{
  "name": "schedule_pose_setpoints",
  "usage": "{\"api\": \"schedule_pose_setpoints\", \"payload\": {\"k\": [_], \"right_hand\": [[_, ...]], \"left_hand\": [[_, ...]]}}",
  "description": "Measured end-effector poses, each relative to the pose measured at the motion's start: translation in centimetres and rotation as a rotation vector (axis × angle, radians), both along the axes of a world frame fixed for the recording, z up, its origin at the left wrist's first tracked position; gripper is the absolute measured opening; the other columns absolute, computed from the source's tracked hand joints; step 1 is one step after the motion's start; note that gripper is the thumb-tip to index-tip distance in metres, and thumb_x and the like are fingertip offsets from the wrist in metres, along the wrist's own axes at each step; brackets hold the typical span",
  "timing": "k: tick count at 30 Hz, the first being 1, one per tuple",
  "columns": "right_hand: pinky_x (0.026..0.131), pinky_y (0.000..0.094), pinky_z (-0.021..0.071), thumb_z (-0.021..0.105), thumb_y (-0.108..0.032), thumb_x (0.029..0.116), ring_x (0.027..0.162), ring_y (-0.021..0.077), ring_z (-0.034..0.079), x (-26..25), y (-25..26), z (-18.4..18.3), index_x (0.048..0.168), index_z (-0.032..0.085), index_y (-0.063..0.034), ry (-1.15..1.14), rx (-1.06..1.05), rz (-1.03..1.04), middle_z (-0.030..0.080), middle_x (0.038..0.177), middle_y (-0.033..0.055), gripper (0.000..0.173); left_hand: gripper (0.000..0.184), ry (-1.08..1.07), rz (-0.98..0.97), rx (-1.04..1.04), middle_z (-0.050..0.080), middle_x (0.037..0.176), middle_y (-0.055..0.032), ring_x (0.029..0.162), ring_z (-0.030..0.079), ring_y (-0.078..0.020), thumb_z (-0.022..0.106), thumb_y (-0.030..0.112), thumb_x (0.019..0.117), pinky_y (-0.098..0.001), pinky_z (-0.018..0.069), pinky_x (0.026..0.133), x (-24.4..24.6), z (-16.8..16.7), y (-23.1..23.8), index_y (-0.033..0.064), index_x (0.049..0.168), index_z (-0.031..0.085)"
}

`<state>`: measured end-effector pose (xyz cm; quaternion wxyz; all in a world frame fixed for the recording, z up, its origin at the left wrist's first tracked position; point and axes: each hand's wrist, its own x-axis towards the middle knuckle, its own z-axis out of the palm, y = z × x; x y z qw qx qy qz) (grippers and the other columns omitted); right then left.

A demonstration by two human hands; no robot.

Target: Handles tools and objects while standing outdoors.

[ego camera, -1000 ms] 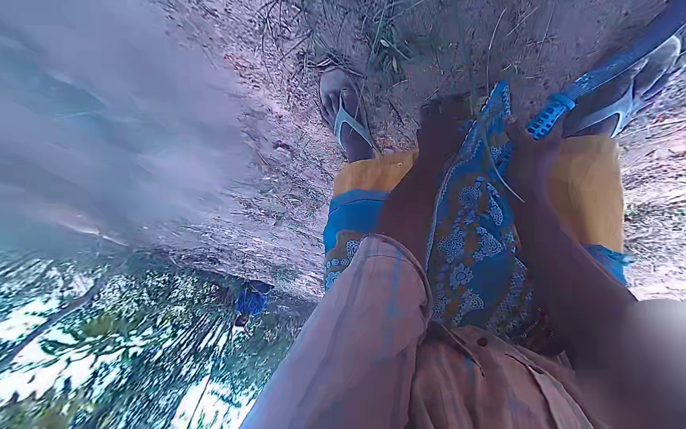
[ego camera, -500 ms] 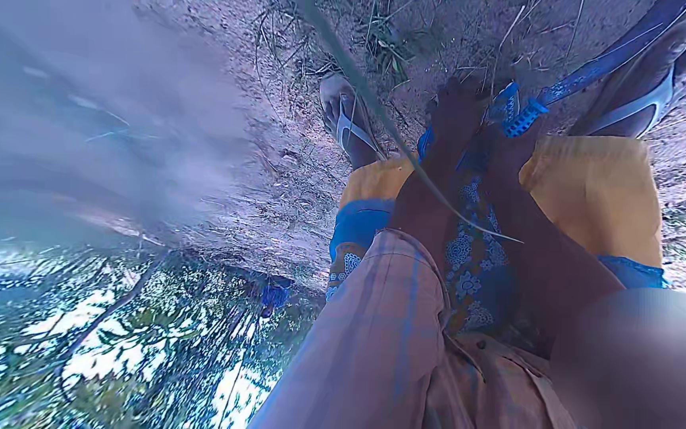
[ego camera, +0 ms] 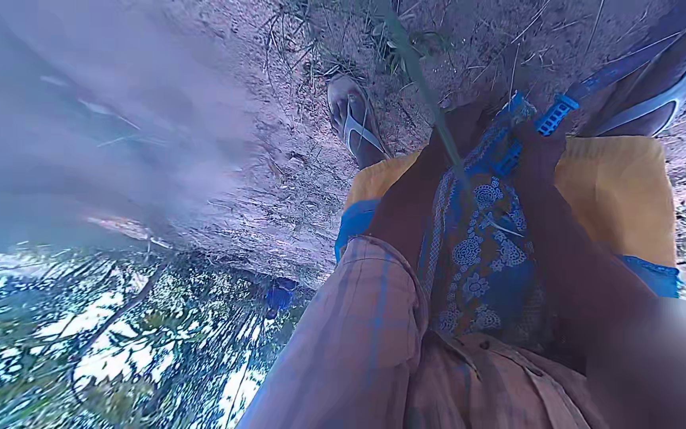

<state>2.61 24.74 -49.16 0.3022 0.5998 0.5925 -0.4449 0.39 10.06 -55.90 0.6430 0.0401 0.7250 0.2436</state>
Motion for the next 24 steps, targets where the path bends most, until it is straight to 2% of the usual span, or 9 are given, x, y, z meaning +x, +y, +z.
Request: {"api": "schedule_pose_setpoints", "payload": {"k": [3, 5, 7, 11, 13, 16, 18, 21, 24], "right_hand": [[0.083, 0.0285, 0.0568, 0.075, -0.020, 0.0928, 0.095, 0.0100, 0.065, -0.3, -0.5, 2.4, 0.138, 0.049, -0.0017, 0.100, -0.041, -0.081, 0.062, 0.112, 0.0071, 0.055], [0.086, 0.0272, 0.0559, 0.076, -0.017, 0.0916, 0.099, 0.0089, 0.064, -0.8, -1.2, 4.3, 0.139, 0.047, -0.0010, 0.126, -0.059, -0.107, 0.061, 0.115, 0.0072, 0.058], [0.084, 0.0257, 0.0554, 0.076, -0.013, 0.0907, 0.095, 0.0077, 0.064, -1.6, -1.9, 6.3, 0.133, 0.050, -0.0012, 0.108, -0.033, -0.104, 0.061, 0.110, 0.0064, 0.051], [0.079, 0.0286, 0.0584, 0.065, -0.010, 0.0951, 0.091, 0.0088, 0.066, -3.5, -1.3, 10.8, 0.135, 0.047, -0.0090, 0.113, -0.106, -0.174, 0.062, 0.108, 0.0030, 0.043], [0.076, 0.0282, 0.0606, 0.065, -0.004, 0.0919, 0.087, 0.0082, 0.068, -5.4, 0.1, 12.5, 0.129, 0.049, -0.0092, 0.137, -0.088, -0.200, 0.062, 0.103, 0.0010, 0.041], [0.077, 0.0260, 0.0605, 0.068, -0.005, 0.0850, 0.087, 0.0048, 0.068, -6.9, 4.1, 14.7, 0.125, 0.049, -0.0117, 0.182, -0.015, -0.093, 0.063, 0.100, -0.0041, 0.044], [0.080, 0.0252, 0.0593, 0.068, -0.008, 0.0833, 0.089, 0.0033, 0.066, -7.1, 7.4, 16.3, 0.127, 0.048, -0.0129, 0.218, 0.026, -0.002, 0.061, 0.103, -0.0061, 0.049], [0.080, 0.0236, 0.0587, 0.070, -0.014, 0.0895, 0.088, 0.0025, 0.067, -5.8, 11.9, 18.4, 0.124, 0.050, -0.0161, 0.266, 0.032, 0.041, 0.064, 0.100, -0.0094, 0.039], [0.088, 0.0320, 0.0615, 0.059, -0.011, 0.0984, 0.102, 0.0140, 0.071, -3.8, 14.5, 20.5, 0.140, 0.044, -0.0095, 0.294, -0.042, 0.005, 0.063, 0.129, -0.0004, 0.044]], "left_hand": [[0.035, 0.101, 0.139, 0.098, 0.071, 0.118, -0.0204, 0.105, 0.071, -0.0388, 0.044, 0.019, 0.1088, -0.0585, 0.0552, 0.088, -1.1, 4.4, 0.9, 0.0060, 0.138, 0.058], [0.036, -0.006, 0.161, 0.094, 0.066, 0.127, -0.0221, 0.114, 0.067, -0.0395, 0.046, 0.013, 0.1088, -0.0574, 0.0517, 0.096, -4.0, 8.7, 2.0, 0.0022, 0.142, 0.056], [0.039, -0.007, 0.159, 0.073, 0.065, 0.130, -0.0211, 0.116, 0.067, -0.0389, 0.050, 0.012, 0.1064, -0.0571, 0.0527, 0.096, -5.4, 11.4, 2.6, 0.0034, 0.144, 0.055], [0.042, 0.095, 0.262, 0.118, 0.068, 0.122, -0.0228, 0.106, 0.069, -0.0383, 0.061, 0.017, 0.1029, -0.0551, 0.0545, 0.090, -6.7, 15.8, 0.3, -0.0005, 0.141, 0.056], [0.046, 0.107, 0.395, 0.114, 0.070, 0.116, -0.0221, 0.100, 0.070, -0.0342, 0.062, 0.018, 0.1024, -0.0525, 0.0548, 0.090, -7.8, 17.9, -2.0, -0.0017, 0.143, 0.054], [0.047, 0.249, 0.616, 0.069, 0.073, 0.107, -0.0147, 0.090, 0.072, -0.0157, 0.065, 0.016, 0.1002, -0.0354, 0.0596, 0.084, -9.2, 20.8, -6.8, -0.0047, 0.140, 0.052], [0.044, 0.327, 0.725, 0.030, 0.071, 0.102, -0.0059, 0.086, 0.068, -0.0022, 0.062, 0.013, 0.1001, -0.0226, 0.0570, 0.079, -10.3, 23.5, -10.0, -0.0064, 0.138, 0.049], [0.039, 0.287, 0.879, 0.011, 0.070, 0.102, 0.0062, 0.089, 0.069, 0.0019, 0.057, 0.009, 0.1009, -0.0206, 0.0593, 0.081, -10.8, 27.9, -14.2, 0.0000, 0.137, 0.046], [0.024, 0.114, 1.072, 0.008, 0.072, 0.096, 0.0118, 0.085, 0.071, -0.0004, 0.051, 0.006, 0.0998, -0.0223, 0.0620, 0.079, -9.2, 31.8, -16.0, 0.0113, 0.124, 0.054]]}}
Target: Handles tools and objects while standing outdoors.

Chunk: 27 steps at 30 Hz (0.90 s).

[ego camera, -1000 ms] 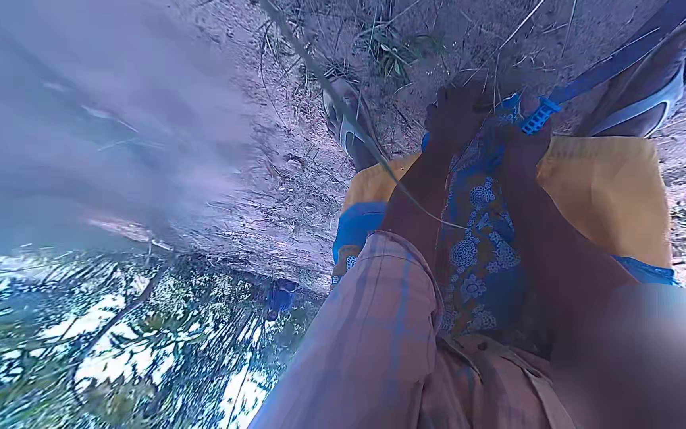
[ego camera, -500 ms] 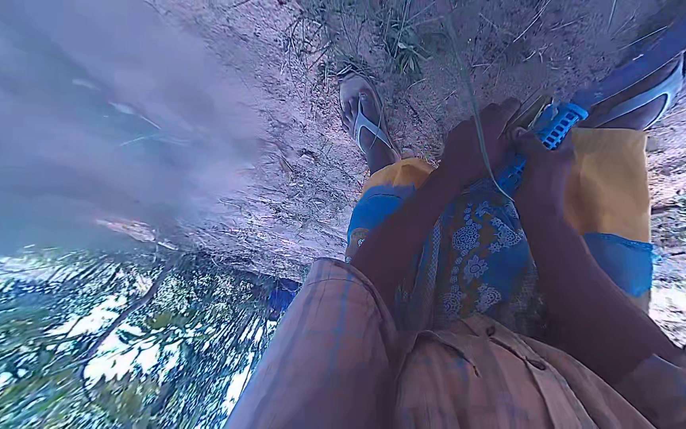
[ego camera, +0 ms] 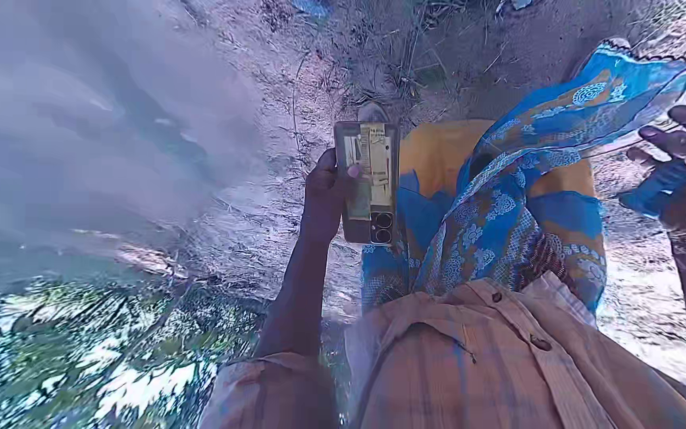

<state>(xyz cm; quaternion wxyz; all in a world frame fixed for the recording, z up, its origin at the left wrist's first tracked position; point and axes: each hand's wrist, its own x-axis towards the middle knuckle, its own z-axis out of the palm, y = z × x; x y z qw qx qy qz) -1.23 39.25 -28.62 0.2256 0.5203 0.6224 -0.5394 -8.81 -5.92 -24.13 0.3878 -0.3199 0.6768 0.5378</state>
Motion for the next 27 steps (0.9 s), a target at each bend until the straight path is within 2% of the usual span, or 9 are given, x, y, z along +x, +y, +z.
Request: {"api": "schedule_pose_setpoints", "payload": {"k": [2, 5, 7, 10, 14, 19, 21, 24, 27], "right_hand": [[0.091, 0.0329, 0.0604, 0.054, -0.005, 0.1000, 0.108, 0.0159, 0.070, 0.0, -0.6, 2.5, 0.146, 0.039, -0.0090, -0.039, -0.008, -0.043, 0.058, 0.141, 0.0016, 0.048], [0.091, 0.0353, 0.0604, 0.055, -0.006, 0.0901, 0.109, 0.0165, 0.070, 0.4, -2.1, 4.7, 0.129, 0.046, -0.0112, -0.046, -0.101, -0.039, 0.061, 0.136, 0.0017, 0.041], [0.092, 0.0346, 0.0592, 0.055, -0.009, 0.0898, 0.114, 0.0157, 0.069, 1.1, -3.0, 3.9, 0.123, 0.049, -0.0119, -0.039, -0.212, 0.006, 0.062, 0.139, 0.0012, 0.034], [0.092, 0.0313, 0.0574, 0.056, -0.005, 0.0881, 0.115, 0.0111, 0.067, 2.2, -5.7, 1.1, 0.123, 0.049, -0.0100, -0.048, -0.272, 0.031, 0.063, 0.138, 0.0005, 0.036], [0.091, 0.0299, 0.0571, 0.054, -0.004, 0.0890, 0.114, 0.0107, 0.067, 4.3, -8.1, -0.9, 0.124, 0.049, -0.0097, -0.122, -0.320, 0.016, 0.065, 0.135, 0.0012, 0.036], [0.087, 0.0333, 0.0607, 0.052, -0.004, 0.0933, 0.102, 0.0151, 0.072, 5.7, -8.3, -1.2, 0.117, 0.049, -0.0120, -0.186, -0.364, -0.045, 0.068, 0.129, 0.0025, 0.025], [0.083, 0.0329, 0.0621, 0.048, -0.004, 0.0951, 0.097, 0.0160, 0.074, 6.0, -8.0, -1.6, 0.116, 0.048, -0.0122, -0.228, -0.387, -0.058, 0.069, 0.125, 0.0030, 0.022], [0.071, 0.0289, 0.0616, 0.049, -0.006, 0.0969, 0.082, 0.0134, 0.074, 5.8, -7.6, -1.8, 0.114, 0.049, -0.0113, -0.305, -0.372, -0.013, 0.073, 0.114, 0.0026, 0.018], [0.064, 0.0225, 0.0566, 0.052, -0.010, 0.0968, 0.072, 0.0056, 0.068, 5.3, -7.5, -1.4, 0.114, 0.053, -0.0135, -0.364, -0.308, 0.071, 0.072, 0.101, -0.0030, 0.018]], "left_hand": [[0.026, -0.137, 0.045, 0.068, 0.074, 0.094, 0.0099, 0.081, 0.072, -0.0017, 0.049, 0.007, 0.0989, -0.0231, 0.0628, 0.075, 1.6, 2.3, 0.2, 0.0129, 0.123, 0.057], [0.032, -0.332, -0.003, 0.225, 0.073, 0.100, 0.0009, 0.081, 0.071, -0.0064, 0.052, 0.016, 0.1013, -0.0263, 0.0618, 0.075, 4.6, 3.4, 1.2, 0.0112, 0.132, 0.059], [0.031, -0.461, -0.019, 0.281, 0.071, 0.100, -0.0039, 0.081, 0.069, -0.0079, 0.053, 0.011, 0.1038, -0.0268, 0.0603, 0.076, 6.3, 2.4, 3.3, 0.0043, 0.133, 0.057], [0.026, -0.599, 0.001, 0.382, 0.069, 0.098, -0.0046, 0.083, 0.068, -0.0069, 0.050, 0.005, 0.1051, -0.0257, 0.0586, 0.081, 9.2, -0.8, 6.4, -0.0021, 0.129, 0.057], [0.025, -0.665, -0.046, 0.426, 0.069, 0.100, -0.0081, 0.087, 0.068, -0.0092, 0.053, 0.011, 0.1064, -0.0290, 0.0581, 0.084, 12.1, -3.8, 9.2, -0.0051, 0.125, 0.059], [0.031, -0.567, -0.237, 0.377, 0.070, 0.105, -0.0128, 0.089, 0.065, -0.0124, 0.055, 0.018, 0.1073, -0.0323, 0.0553, 0.085, 12.4, -4.8, 11.5, -0.0030, 0.130, 0.061], [0.029, -0.529, -0.308, 0.399, 0.068, 0.099, -0.0128, 0.085, 0.064, -0.0131, 0.056, 0.018, 0.1064, -0.0332, 0.0548, 0.082, 12.3, -5.4, 12.4, -0.0038, 0.125, 0.063], [0.025, -0.522, -0.412, 0.459, 0.067, 0.093, -0.0121, 0.082, 0.063, -0.0135, 0.057, 0.017, 0.1063, -0.0330, 0.0542, 0.081, 11.9, -5.8, 14.2, -0.0045, 0.116, 0.064], [0.025, -0.491, -0.404, 0.465, 0.066, 0.102, -0.0153, 0.088, 0.063, -0.0172, 0.059, 0.015, 0.1053, -0.0361, 0.0540, 0.083, 11.9, -5.9, 15.3, -0.0059, 0.118, 0.063]]}}
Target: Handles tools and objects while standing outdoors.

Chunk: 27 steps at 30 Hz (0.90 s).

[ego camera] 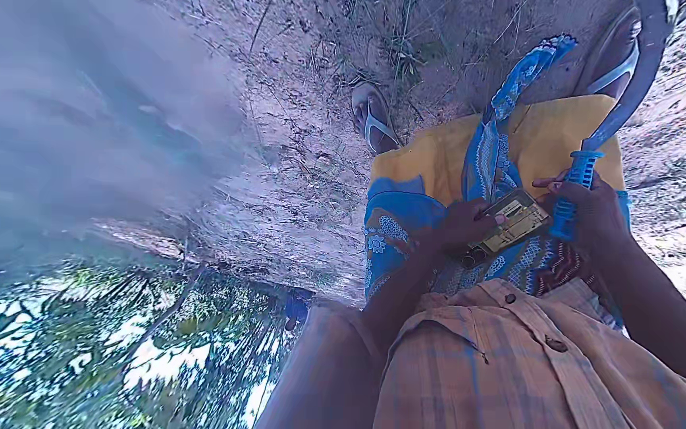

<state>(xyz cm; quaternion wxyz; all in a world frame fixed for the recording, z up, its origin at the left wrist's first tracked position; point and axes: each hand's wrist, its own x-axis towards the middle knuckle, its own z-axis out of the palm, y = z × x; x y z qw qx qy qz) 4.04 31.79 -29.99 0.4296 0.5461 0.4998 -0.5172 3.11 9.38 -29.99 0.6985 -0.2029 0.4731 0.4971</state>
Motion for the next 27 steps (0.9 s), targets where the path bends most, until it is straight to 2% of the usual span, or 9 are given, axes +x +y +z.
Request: {"api": "schedule_pose_setpoints", "payload": {"k": [4, 6, 11, 15, 18, 21, 23, 25, 27], "right_hand": [[0.051, 0.0223, 0.0537, 0.053, -0.014, 0.0948, 0.056, 0.0048, 0.060, 0.8, 1.2, 0.6, 0.108, 0.054, -0.0161, 0.004, -0.025, -0.050, 0.063, 0.075, -0.0059, 0.013], [0.049, 0.0230, 0.0536, 0.053, -0.014, 0.0907, 0.052, 0.0060, 0.058, 1.3, 1.9, 0.9, 0.104, 0.054, -0.0166, 0.023, -0.083, -0.069, 0.059, 0.070, -0.0058, 0.013], [0.050, 0.0225, 0.0550, 0.060, -0.016, 0.0808, 0.051, 0.0060, 0.060, 1.2, 0.1, 1.9, 0.096, 0.057, -0.0165, -0.009, -0.390, -0.005, 0.061, 0.063, -0.0066, 0.015], [0.076, 0.0202, 0.0549, 0.063, -0.013, 0.0929, 0.083, 0.0020, 0.064, -0.2, -5.7, 2.1, 0.139, 0.049, -0.0025, -0.037, -0.700, 0.408, 0.064, 0.101, 0.0020, 0.049], [0.098, 0.0478, 0.0484, 0.065, -0.008, 0.0939, 0.111, 0.0308, 0.062, -0.3, -9.4, 1.8, 0.150, 0.041, 0.0067, 0.053, -0.904, 0.722, 0.063, 0.123, 0.0271, 0.063], [0.101, 0.0667, 0.0403, 0.063, -0.020, 0.1016, 0.121, 0.0506, 0.056, -1.8, -11.7, 0.8, 0.152, 0.038, 0.0053, 0.080, -1.121, 1.009, 0.059, 0.127, 0.0351, 0.062], [0.096, 0.0674, 0.0427, 0.066, -0.027, 0.1002, 0.115, 0.0470, 0.060, -3.0, -12.8, -1.0, 0.146, 0.052, 0.0009, 0.139, -1.183, 1.030, 0.064, 0.121, 0.0308, 0.055], [0.092, 0.0572, 0.0492, 0.068, -0.030, 0.0999, 0.106, 0.0333, 0.065, -4.0, -13.3, -3.7, 0.121, 0.069, -0.0016, 0.296, -1.050, 0.966, 0.069, 0.112, 0.0191, 0.035], [0.108, 0.0608, 0.0393, 0.066, -0.038, 0.1000, 0.133, 0.0366, 0.053, -3.6, -13.6, -7.6, 0.128, 0.067, -0.0049, 0.534, -0.762, 1.128, 0.061, 0.137, 0.0175, 0.043]], "left_hand": [[0.029, -0.018, 0.240, -0.095, 0.063, 0.124, -0.0117, 0.096, 0.064, -0.0146, 0.055, 0.014, 0.1060, -0.0333, 0.0561, 0.084, -0.3, 0.4, -0.8, -0.0006, 0.131, 0.061], [0.029, -0.087, 0.457, -0.210, 0.070, 0.105, -0.0027, 0.081, 0.067, -0.0066, 0.049, 0.019, 0.1061, -0.0258, 0.0585, 0.072, -0.2, 0.6, -1.9, 0.0059, 0.128, 0.061], [0.020, -0.220, 0.756, -0.249, 0.075, 0.093, 0.0064, 0.083, 0.072, -0.0046, 0.052, 0.029, 0.1003, -0.0260, 0.0616, 0.075, -0.7, 1.0, -5.2, 0.0196, 0.111, 0.065], [0.018, -0.310, 0.848, -0.146, 0.077, 0.095, 0.0053, 0.090, 0.073, -0.0058, 0.071, 0.034, 0.0922, -0.0284, 0.0606, 0.084, 1.7, 1.9, -6.1, 0.0187, 0.103, 0.070], [0.046, -0.349, 0.967, -0.154, 0.077, 0.101, 0.0026, 0.095, 0.074, -0.0088, 0.087, 0.048, 0.0760, -0.0306, 0.0607, 0.088, 4.1, 3.1, -7.5, 0.0171, 0.106, 0.071], [0.047, -0.311, 1.090, -0.286, 0.077, 0.100, -0.0019, 0.094, 0.074, -0.0120, 0.088, 0.042, 0.0775, -0.0306, 0.0612, 0.087, 5.3, 4.2, -9.1, 0.0119, 0.108, 0.068], [0.031, -0.224, 1.102, -0.425, 0.078, 0.093, -0.0007, 0.088, 0.075, -0.0096, 0.084, 0.035, 0.0822, -0.0293, 0.0622, 0.083, 5.3, 4.7, -10.0, 0.0131, 0.101, 0.071], [0.018, -0.146, 1.096, -0.554, 0.077, 0.089, -0.0007, 0.085, 0.075, -0.0093, 0.069, 0.025, 0.0914, -0.0297, 0.0624, 0.081, 5.4, 4.8, -11.0, 0.0105, 0.101, 0.069], [0.020, -0.084, 1.045, -0.663, 0.076, 0.086, 0.0000, 0.081, 0.074, -0.0081, 0.047, 0.017, 0.0988, -0.0284, 0.0628, 0.077, 4.9, 4.3, -11.7, 0.0075, 0.103, 0.065]]}}
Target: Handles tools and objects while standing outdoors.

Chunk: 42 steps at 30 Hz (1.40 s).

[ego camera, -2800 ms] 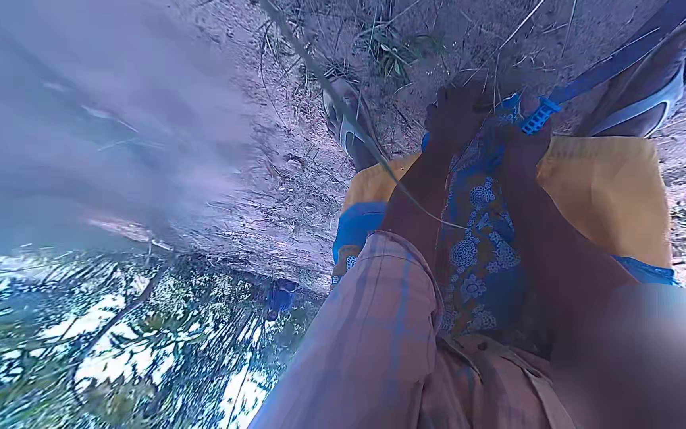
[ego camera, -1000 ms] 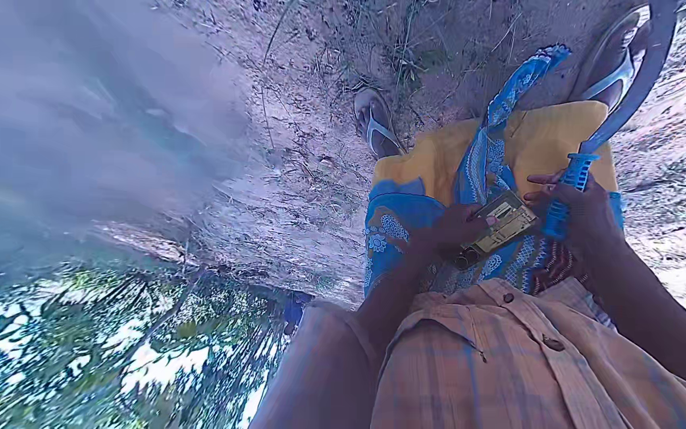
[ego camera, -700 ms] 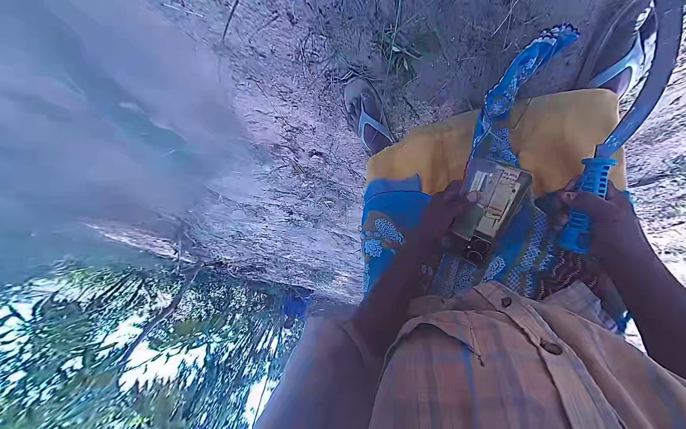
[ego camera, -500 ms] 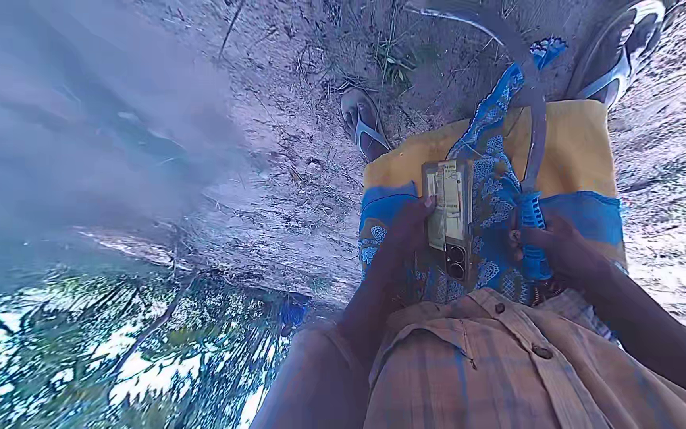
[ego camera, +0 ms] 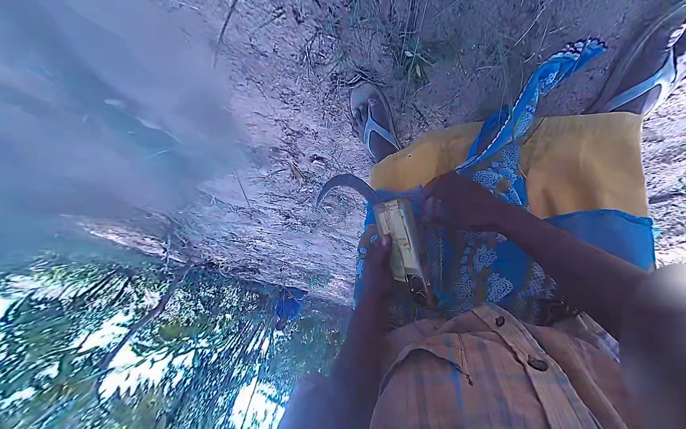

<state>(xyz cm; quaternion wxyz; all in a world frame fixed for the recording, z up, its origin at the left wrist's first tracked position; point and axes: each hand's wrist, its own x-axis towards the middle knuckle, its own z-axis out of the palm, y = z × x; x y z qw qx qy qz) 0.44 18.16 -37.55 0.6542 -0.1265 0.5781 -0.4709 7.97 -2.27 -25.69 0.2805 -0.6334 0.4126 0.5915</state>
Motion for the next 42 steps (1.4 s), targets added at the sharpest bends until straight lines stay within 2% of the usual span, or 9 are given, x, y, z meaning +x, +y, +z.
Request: {"api": "schedule_pose_setpoints", "payload": {"k": [3, 10, 16, 27, 29, 32, 36, 40, 42], "right_hand": [[0.115, 0.0796, 0.0073, 0.057, -0.043, 0.1041, 0.152, 0.0510, 0.023, 4.7, 2.2, -4.6, 0.147, 0.056, -0.0082, 0.138, 0.288, 0.269, 0.041, 0.160, 0.0242, 0.055], [0.106, 0.0813, 0.0255, 0.062, -0.024, 0.1016, 0.132, 0.0623, 0.044, 9.2, 8.1, -2.9, 0.119, 0.065, 0.0150, -0.249, 0.749, 0.652, 0.056, 0.131, 0.0418, 0.043], [0.104, 0.0700, 0.0400, 0.057, -0.013, 0.1032, 0.135, 0.0515, 0.048, 10.9, 8.4, -3.7, 0.142, 0.054, 0.0028, -0.070, 0.457, 0.303, 0.052, 0.144, 0.0300, 0.042], [0.114, 0.0696, 0.0304, 0.064, -0.005, 0.0957, 0.129, 0.0449, 0.058, 4.6, 4.1, -1.5, 0.105, 0.076, 0.0013, 0.248, 0.041, -0.069, 0.071, 0.122, 0.0210, 0.016], [0.096, 0.0593, 0.0487, 0.059, -0.001, 0.0910, 0.093, 0.0365, 0.069, 2.8, 6.2, 0.7, 0.084, 0.070, 0.0040, 0.248, 0.043, -0.202, 0.070, 0.088, 0.0183, 0.014], [0.051, 0.0413, 0.0403, 0.050, -0.008, 0.0901, 0.056, 0.0207, 0.054, 0.1, 12.7, 4.4, 0.073, 0.058, -0.0046, 0.113, 0.215, -0.037, 0.050, 0.059, 0.0047, 0.019], [0.078, 0.0684, 0.0483, 0.057, -0.017, 0.1036, 0.096, 0.0540, 0.066, 0.2, 18.4, 7.0, 0.117, 0.064, 0.0019, -0.269, 0.572, 0.746, 0.068, 0.098, 0.0312, 0.024], [0.075, 0.0646, 0.0514, 0.066, -0.004, 0.0939, 0.102, 0.0516, 0.066, 0.1, 12.5, 7.2, 0.126, 0.064, 0.0030, 0.217, 0.388, 0.305, 0.067, 0.115, 0.0282, 0.033], [0.104, 0.0651, 0.0416, 0.067, -0.001, 0.0918, 0.135, 0.0491, 0.050, 0.1, 6.9, 5.1, 0.142, 0.061, -0.0099, 0.274, 0.186, 0.277, 0.054, 0.147, 0.0242, 0.051]], "left_hand": [[0.021, -0.012, -0.026, -0.009, 0.076, 0.087, -0.0032, 0.082, 0.075, -0.0112, 0.044, 0.013, 0.0978, -0.0302, 0.0628, 0.079, -0.6, -0.6, 0.4, 0.0044, 0.107, 0.062], [0.014, 0.014, -0.359, 0.059, 0.070, 0.079, 0.0069, 0.076, 0.069, -0.0010, 0.053, -0.001, 0.0965, -0.0225, 0.0592, 0.077, -2.3, -2.3, 3.8, 0.0055, 0.095, 0.066], [0.008, 0.001, -0.505, 0.166, 0.070, 0.082, 0.0046, 0.078, 0.068, -0.0006, 0.060, 0.003, 0.0979, -0.0219, 0.0588, 0.077, -2.6, -2.3, 3.8, 0.0005, 0.100, 0.067], [0.016, -0.069, -0.279, -0.046, 0.070, 0.079, 0.0056, 0.072, 0.069, -0.0016, 0.048, 0.008, 0.1049, -0.0215, 0.0596, 0.071, -3.8, -2.4, 4.1, 0.0093, 0.101, 0.064], [0.020, -0.051, -0.258, -0.106, 0.071, 0.080, 0.0057, 0.074, 0.069, -0.0022, 0.046, 0.008, 0.1063, -0.0225, 0.0596, 0.073, -4.0, -2.6, 4.1, 0.0097, 0.102, 0.065], [0.021, -0.038, -0.262, -0.154, 0.071, 0.081, 0.0066, 0.075, 0.070, -0.0016, 0.044, 0.008, 0.1068, -0.0224, 0.0602, 0.074, -4.5, -2.6, 3.7, 0.0097, 0.104, 0.065], [0.022, 0.003, -0.281, -0.131, 0.072, 0.083, 0.0047, 0.077, 0.071, -0.0035, 0.043, 0.011, 0.1073, -0.0246, 0.0605, 0.075, -4.7, -2.5, 3.5, 0.0094, 0.105, 0.065], [0.021, 0.006, -0.258, -0.138, 0.072, 0.082, 0.0053, 0.076, 0.071, -0.0031, 0.044, 0.010, 0.1075, -0.0238, 0.0607, 0.074, -5.0, -2.5, 4.0, 0.0095, 0.106, 0.064], [0.021, -0.004, -0.244, -0.148, 0.070, 0.080, 0.0061, 0.074, 0.069, -0.0022, 0.043, 0.011, 0.1077, -0.0226, 0.0597, 0.072, -5.1, -2.4, 3.9, 0.0107, 0.103, 0.064]]}}
